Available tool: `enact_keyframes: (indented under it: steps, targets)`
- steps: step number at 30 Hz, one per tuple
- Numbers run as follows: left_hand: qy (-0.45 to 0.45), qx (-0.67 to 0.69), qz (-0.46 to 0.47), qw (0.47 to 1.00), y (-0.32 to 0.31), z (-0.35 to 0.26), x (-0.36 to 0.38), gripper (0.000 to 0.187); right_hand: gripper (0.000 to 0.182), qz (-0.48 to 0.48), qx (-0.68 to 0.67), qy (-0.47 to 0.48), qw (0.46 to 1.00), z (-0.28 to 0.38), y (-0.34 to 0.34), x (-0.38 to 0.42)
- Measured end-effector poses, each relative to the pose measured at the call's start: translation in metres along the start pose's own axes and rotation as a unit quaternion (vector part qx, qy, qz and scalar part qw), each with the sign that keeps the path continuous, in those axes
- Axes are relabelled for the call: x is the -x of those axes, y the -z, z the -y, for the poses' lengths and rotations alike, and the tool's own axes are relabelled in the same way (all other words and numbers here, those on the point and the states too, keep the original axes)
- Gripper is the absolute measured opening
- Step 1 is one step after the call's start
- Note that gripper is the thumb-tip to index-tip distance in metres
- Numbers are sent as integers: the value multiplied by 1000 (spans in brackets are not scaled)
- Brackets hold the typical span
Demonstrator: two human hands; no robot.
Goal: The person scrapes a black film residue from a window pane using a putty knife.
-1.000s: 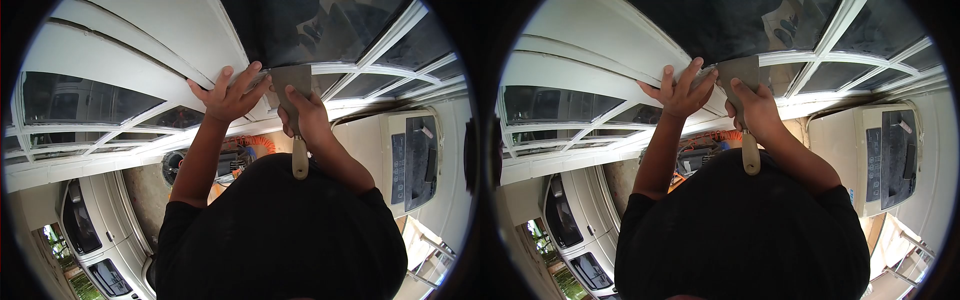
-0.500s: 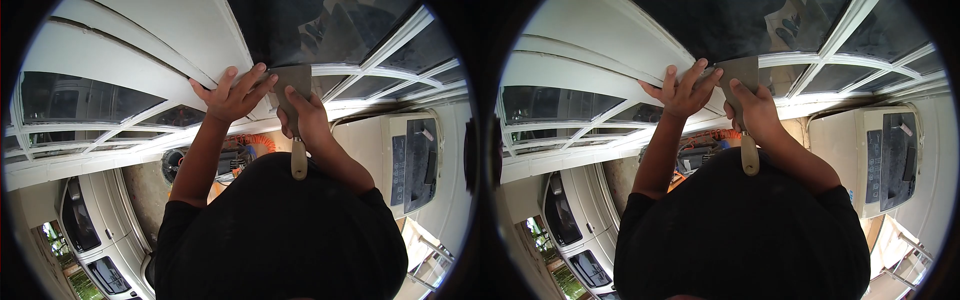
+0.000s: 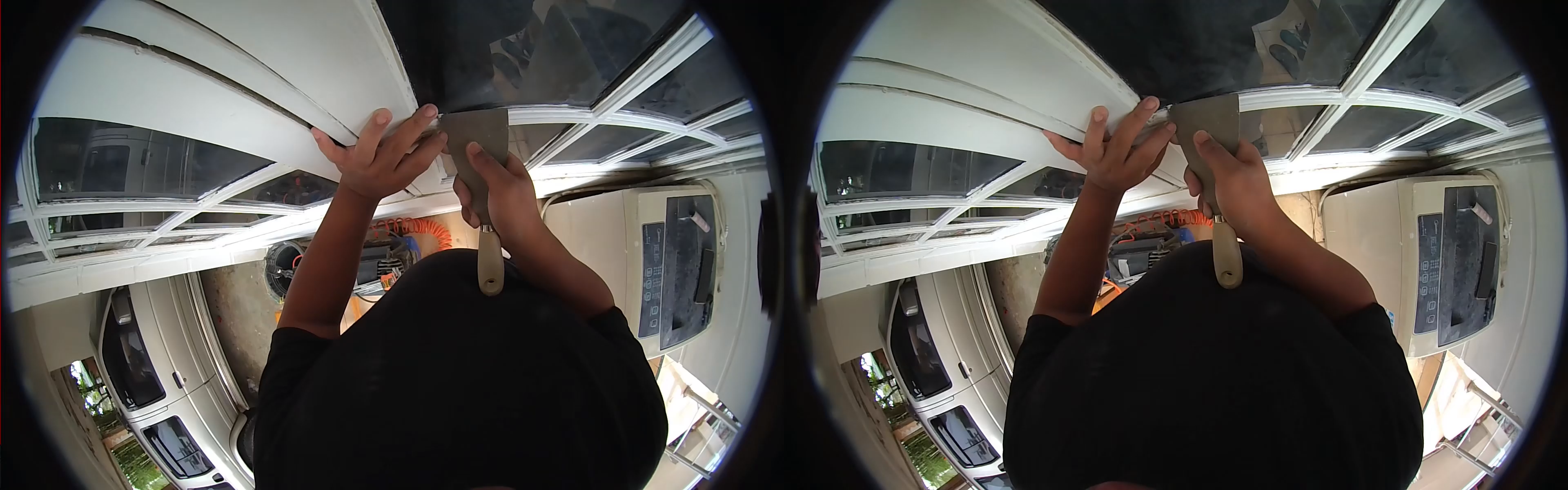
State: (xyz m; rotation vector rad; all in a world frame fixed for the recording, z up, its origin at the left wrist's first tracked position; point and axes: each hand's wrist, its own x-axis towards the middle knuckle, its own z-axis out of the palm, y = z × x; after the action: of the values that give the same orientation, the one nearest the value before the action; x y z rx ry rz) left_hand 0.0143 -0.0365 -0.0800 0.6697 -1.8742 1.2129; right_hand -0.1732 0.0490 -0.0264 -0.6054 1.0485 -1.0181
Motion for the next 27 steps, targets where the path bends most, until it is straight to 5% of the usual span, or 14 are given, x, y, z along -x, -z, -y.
enact_keyframes:
  steps: [27]
  targets:
    - [42, -6, 7, 999, 2, -6, 0, 11, 28, 10, -7, 8, 1000, -3, -1, -1]
